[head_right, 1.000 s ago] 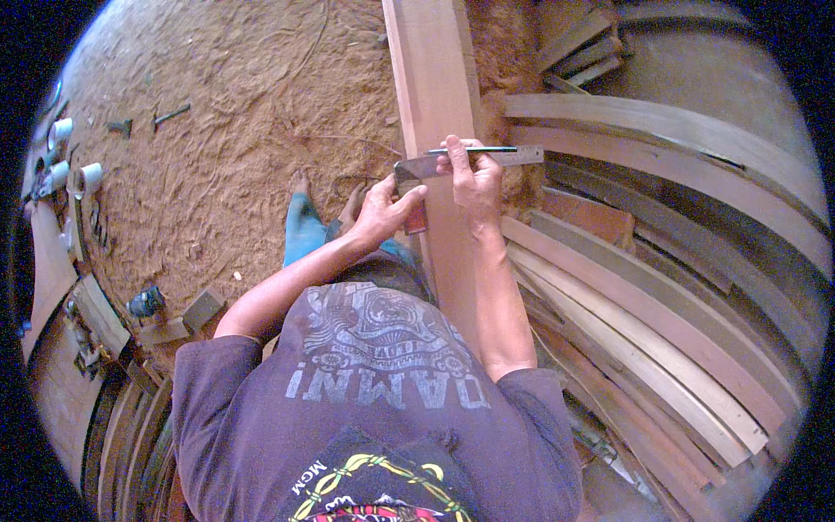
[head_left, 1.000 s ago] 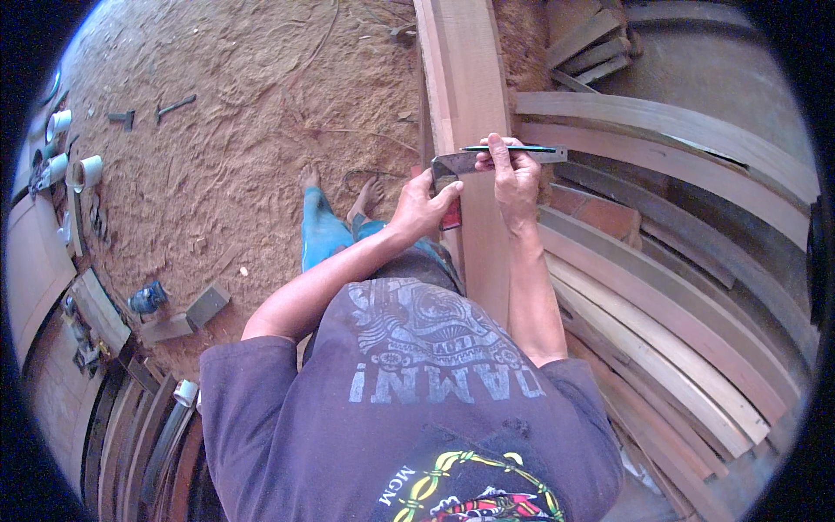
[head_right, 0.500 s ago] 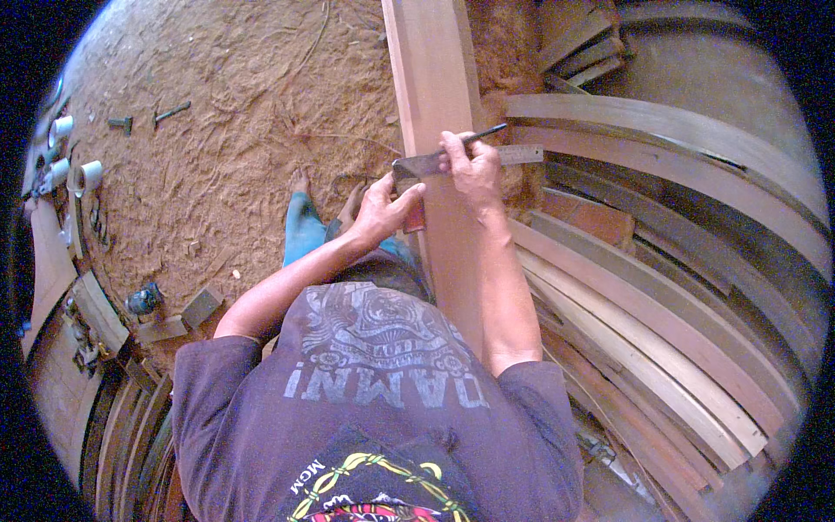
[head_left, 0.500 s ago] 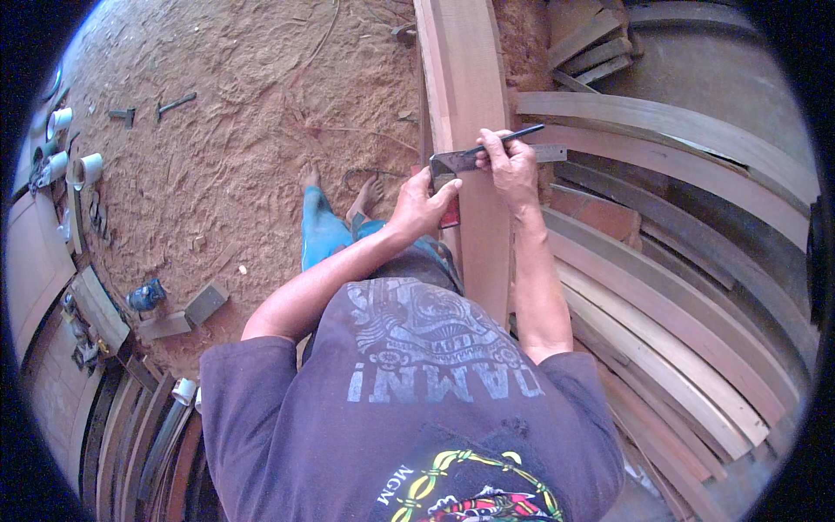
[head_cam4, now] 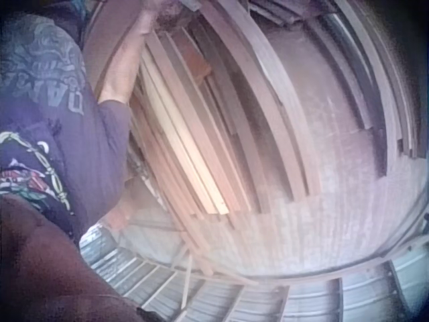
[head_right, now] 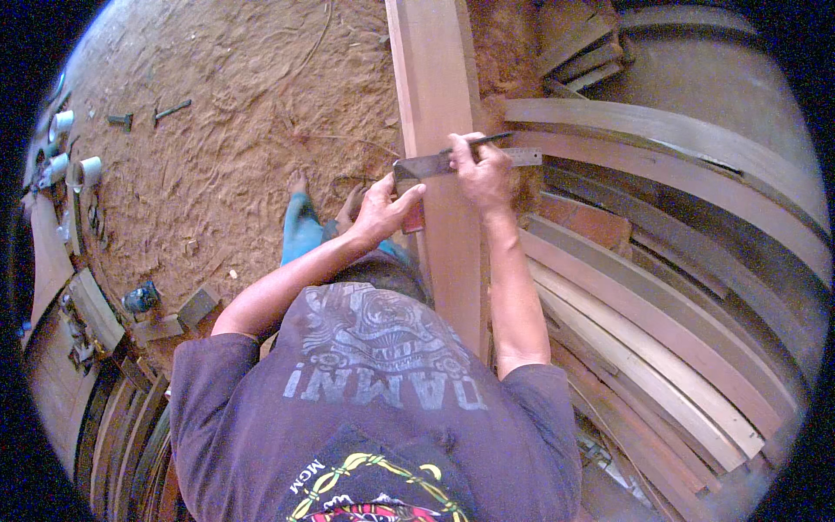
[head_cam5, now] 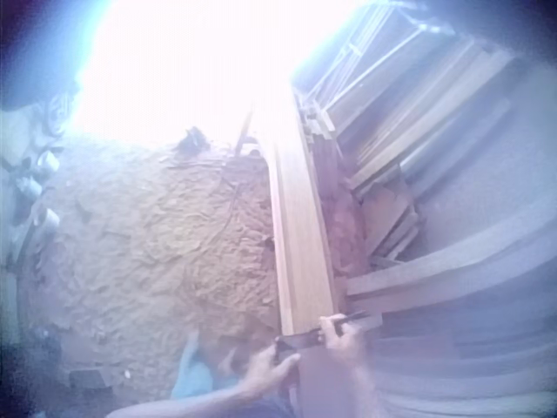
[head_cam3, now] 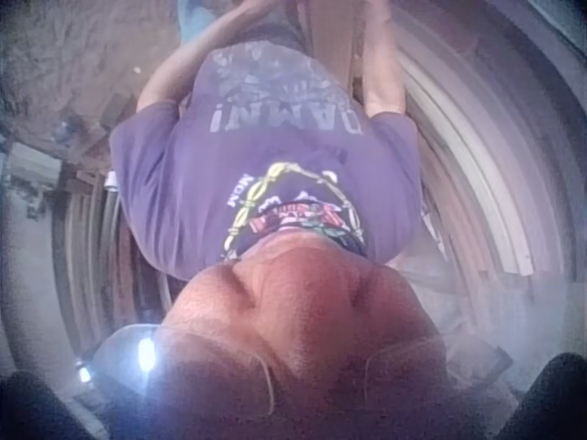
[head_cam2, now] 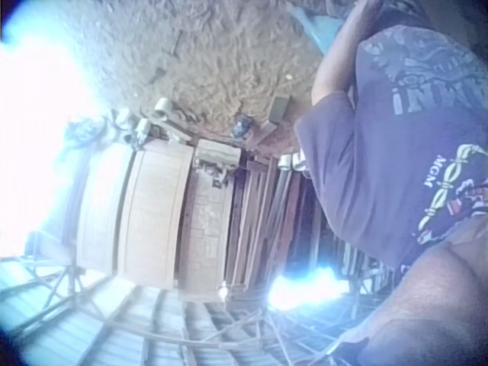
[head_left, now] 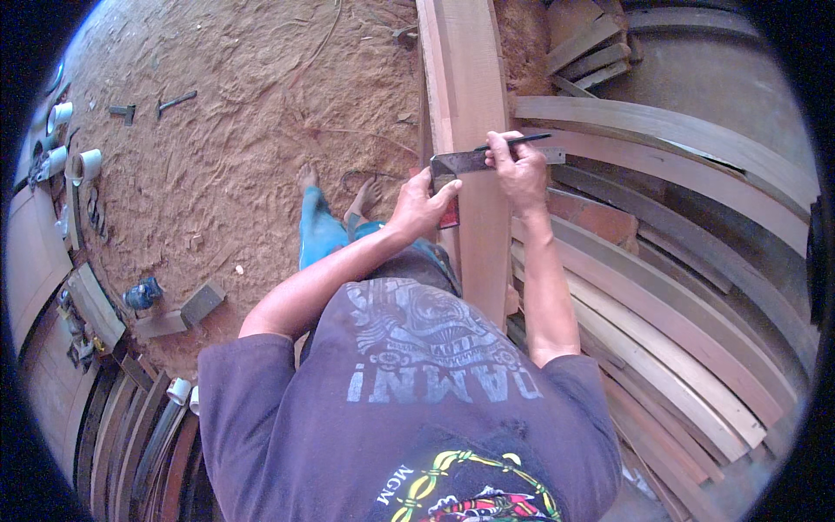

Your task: The person uses a try square and pencil to mark measurement lines on a long wooden plank. They repeatedly position the square at different points along the plank and draw straight lines across its width.

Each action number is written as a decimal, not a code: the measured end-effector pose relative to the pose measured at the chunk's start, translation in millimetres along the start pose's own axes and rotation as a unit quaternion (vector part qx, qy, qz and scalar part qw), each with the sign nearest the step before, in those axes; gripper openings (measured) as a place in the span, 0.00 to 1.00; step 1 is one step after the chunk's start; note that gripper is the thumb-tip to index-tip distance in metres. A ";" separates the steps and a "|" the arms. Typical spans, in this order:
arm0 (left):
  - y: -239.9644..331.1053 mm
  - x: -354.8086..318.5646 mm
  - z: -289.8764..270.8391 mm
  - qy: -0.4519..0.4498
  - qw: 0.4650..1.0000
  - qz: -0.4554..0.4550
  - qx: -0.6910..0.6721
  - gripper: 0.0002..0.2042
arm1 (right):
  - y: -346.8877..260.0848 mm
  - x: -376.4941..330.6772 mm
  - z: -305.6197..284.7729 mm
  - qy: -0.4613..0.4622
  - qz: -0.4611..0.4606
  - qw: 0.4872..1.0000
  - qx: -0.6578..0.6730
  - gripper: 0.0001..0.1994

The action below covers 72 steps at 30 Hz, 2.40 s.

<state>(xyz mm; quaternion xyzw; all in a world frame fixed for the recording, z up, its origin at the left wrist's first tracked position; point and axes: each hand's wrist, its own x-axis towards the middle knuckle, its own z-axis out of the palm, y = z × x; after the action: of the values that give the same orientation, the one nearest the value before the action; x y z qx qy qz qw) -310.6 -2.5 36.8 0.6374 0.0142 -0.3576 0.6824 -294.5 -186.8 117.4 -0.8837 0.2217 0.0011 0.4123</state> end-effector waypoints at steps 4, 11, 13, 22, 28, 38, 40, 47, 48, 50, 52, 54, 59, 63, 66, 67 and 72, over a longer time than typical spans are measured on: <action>-2.0 3.3 -2.1 -0.003 1.000 0.001 0.017 0.19 | -21.2 -9.2 24.1 -0.015 -0.233 0.954 -0.189 0.07; 4.1 0.3 -6.7 -0.044 0.998 -0.032 -0.002 0.20 | 4.6 -34.3 11.4 0.038 0.061 0.982 0.175 0.13; 5.9 -4.0 -9.0 -0.060 0.997 -0.048 0.008 0.19 | 20.3 -52.2 0.2 0.060 0.168 0.948 0.262 0.14; -7.7 -1.9 1.6 -0.017 0.999 0.013 -0.046 0.19 | 48.5 -87.3 6.8 0.101 0.241 0.893 0.366 0.15; -8.8 -0.3 1.5 -0.015 1.000 -0.001 -0.014 0.17 | 52.2 -87.5 6.5 0.100 0.238 0.893 0.369 0.14; 2.1 -3.2 -0.5 -0.014 1.000 -0.004 -0.018 0.16 | 46.9 -88.5 5.8 0.099 0.235 0.897 0.361 0.14; 1.3 -2.6 -1.5 -0.019 0.999 -0.019 -0.021 0.17 | 45.7 -88.3 5.8 0.099 0.240 0.896 0.361 0.14; -2.1 -2.6 -0.3 -0.016 0.999 -0.010 -0.030 0.18 | 43.3 -87.7 6.1 0.103 0.245 0.896 0.356 0.15; -2.4 -2.5 0.2 -0.015 0.999 -0.010 -0.039 0.17 | 42.6 -88.0 5.9 0.103 0.244 0.897 0.355 0.15; -3.2 -2.3 1.0 -0.015 0.998 -0.010 -0.058 0.17 | 40.9 -87.6 5.5 0.103 0.243 0.896 0.357 0.15; -4.0 -1.5 1.8 -0.010 0.999 -0.005 -0.053 0.17 | 38.8 -85.3 5.3 0.103 0.246 0.892 0.365 0.15; -4.6 -0.9 2.8 -0.008 0.999 0.000 -0.053 0.17 | 35.7 -80.1 4.7 0.101 0.234 0.893 0.372 0.15; -0.9 -2.7 3.4 -0.005 0.998 0.007 -0.063 0.17 | 19.9 -58.7 3.4 0.095 0.175 0.922 0.332 0.15; 4.6 -4.1 -1.3 -0.035 0.998 -0.019 -0.045 0.18 | 5.0 -36.7 8.3 0.051 0.138 0.943 0.298 0.13; 4.8 -4.1 -1.2 -0.030 0.999 -0.016 -0.031 0.18 | 1.5 -22.3 21.4 0.011 0.100 0.960 0.260 0.10; 3.9 -3.8 -0.5 -0.026 0.999 -0.008 -0.032 0.18 | 2.3 -18.2 23.7 -0.003 0.099 0.968 0.230 0.10; -4.5 0.3 1.3 -0.020 0.999 0.000 -0.032 0.18 | 10.0 -6.3 14.7 -0.023 0.114 0.969 0.216 0.11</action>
<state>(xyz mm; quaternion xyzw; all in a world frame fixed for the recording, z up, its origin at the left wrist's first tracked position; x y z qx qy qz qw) -313.2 -3.5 33.1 0.6077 0.0122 -0.3700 0.7026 -301.4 -179.2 101.6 -0.7423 0.3064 0.0206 0.5955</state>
